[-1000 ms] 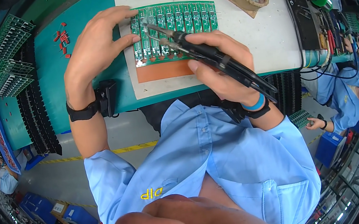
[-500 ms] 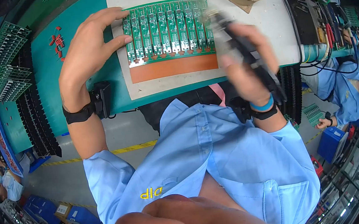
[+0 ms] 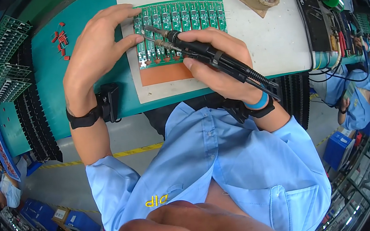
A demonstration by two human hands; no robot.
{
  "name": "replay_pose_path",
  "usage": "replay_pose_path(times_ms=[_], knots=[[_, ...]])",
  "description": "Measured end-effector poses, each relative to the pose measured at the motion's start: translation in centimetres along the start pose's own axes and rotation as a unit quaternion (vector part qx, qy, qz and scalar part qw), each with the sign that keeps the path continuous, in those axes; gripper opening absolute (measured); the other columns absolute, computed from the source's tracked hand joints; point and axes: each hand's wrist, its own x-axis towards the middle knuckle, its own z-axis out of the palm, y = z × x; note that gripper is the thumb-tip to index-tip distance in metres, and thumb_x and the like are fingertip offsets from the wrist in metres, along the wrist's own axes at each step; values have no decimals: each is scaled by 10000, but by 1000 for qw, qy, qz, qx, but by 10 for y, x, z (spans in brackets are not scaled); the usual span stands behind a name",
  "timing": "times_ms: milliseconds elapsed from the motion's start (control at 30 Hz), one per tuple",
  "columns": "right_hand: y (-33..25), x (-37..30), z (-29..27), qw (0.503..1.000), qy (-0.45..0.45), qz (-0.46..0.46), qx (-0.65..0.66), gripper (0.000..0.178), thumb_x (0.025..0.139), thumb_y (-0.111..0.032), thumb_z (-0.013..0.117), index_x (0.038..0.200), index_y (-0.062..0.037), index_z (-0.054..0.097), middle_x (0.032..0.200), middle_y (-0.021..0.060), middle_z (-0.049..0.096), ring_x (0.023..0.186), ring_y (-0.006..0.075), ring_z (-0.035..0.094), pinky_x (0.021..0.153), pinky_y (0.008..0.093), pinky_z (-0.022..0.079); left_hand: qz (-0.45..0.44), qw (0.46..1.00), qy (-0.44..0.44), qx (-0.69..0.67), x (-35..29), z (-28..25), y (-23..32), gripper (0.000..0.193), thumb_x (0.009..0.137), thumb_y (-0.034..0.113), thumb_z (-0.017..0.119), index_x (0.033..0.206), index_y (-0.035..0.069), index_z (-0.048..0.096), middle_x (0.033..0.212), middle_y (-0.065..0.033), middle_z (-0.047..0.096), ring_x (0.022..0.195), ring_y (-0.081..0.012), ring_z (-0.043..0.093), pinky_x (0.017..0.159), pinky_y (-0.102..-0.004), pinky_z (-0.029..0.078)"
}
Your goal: Soldering components onto a printed circuit board at a factory workstation.
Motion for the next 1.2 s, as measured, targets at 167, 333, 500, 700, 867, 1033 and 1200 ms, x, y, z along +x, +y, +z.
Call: replay_pose_path(times_ms=[167,333,500,700,867,1033,1200], knots=[[-2,2,0,1000,-6,1,-6,427,822,57,718,1241,26,648,1059,101,671,932,137,637,838,261,505,5,1000,2,1,0,1,-1,457,813,147,805,1236,31,676,1307,-141,660,1201,-354,608,1014,-418,499],[-3,3,-1,1000,-9,-3,-13,425,822,56,718,1240,29,646,1047,101,671,933,142,640,838,264,506,5,1000,6,-4,0,2,-1,459,810,144,807,1234,26,676,1303,-138,663,1196,-354,611,1013,-417,499],[-3,-2,-1,999,7,34,23,427,822,49,725,1241,41,639,1039,111,672,921,146,643,835,269,508,0,1000,2,-2,0,0,1,457,811,147,806,1233,27,677,1301,-139,664,1198,-356,609,1018,-417,496],[-8,-20,-23,999,25,-24,6,393,851,33,713,1236,52,637,1047,112,671,913,140,641,835,274,513,2,1000,0,0,0,2,0,454,812,158,806,1231,35,681,1299,-142,665,1202,-355,606,1025,-414,492],[40,-49,-54,935,353,12,-12,515,869,-12,708,1358,25,550,1092,120,676,923,136,630,847,286,518,16,1000,6,6,0,1,-2,462,810,159,808,1237,39,679,1299,-147,664,1198,-356,607,1025,-415,491],[40,-47,-62,943,322,78,-26,560,858,-11,711,1379,29,511,1101,132,670,922,140,627,844,286,510,20,999,25,-11,0,5,-5,415,803,170,806,1179,29,702,1201,-141,697,1132,-365,631,978,-440,511],[13,-40,-36,987,160,-36,1,512,840,18,716,1326,45,558,1089,119,660,931,128,622,830,271,497,33,999,15,-20,2,1,-3,451,818,171,798,1234,49,676,1246,-157,674,1182,-372,603,1009,-440,495]])
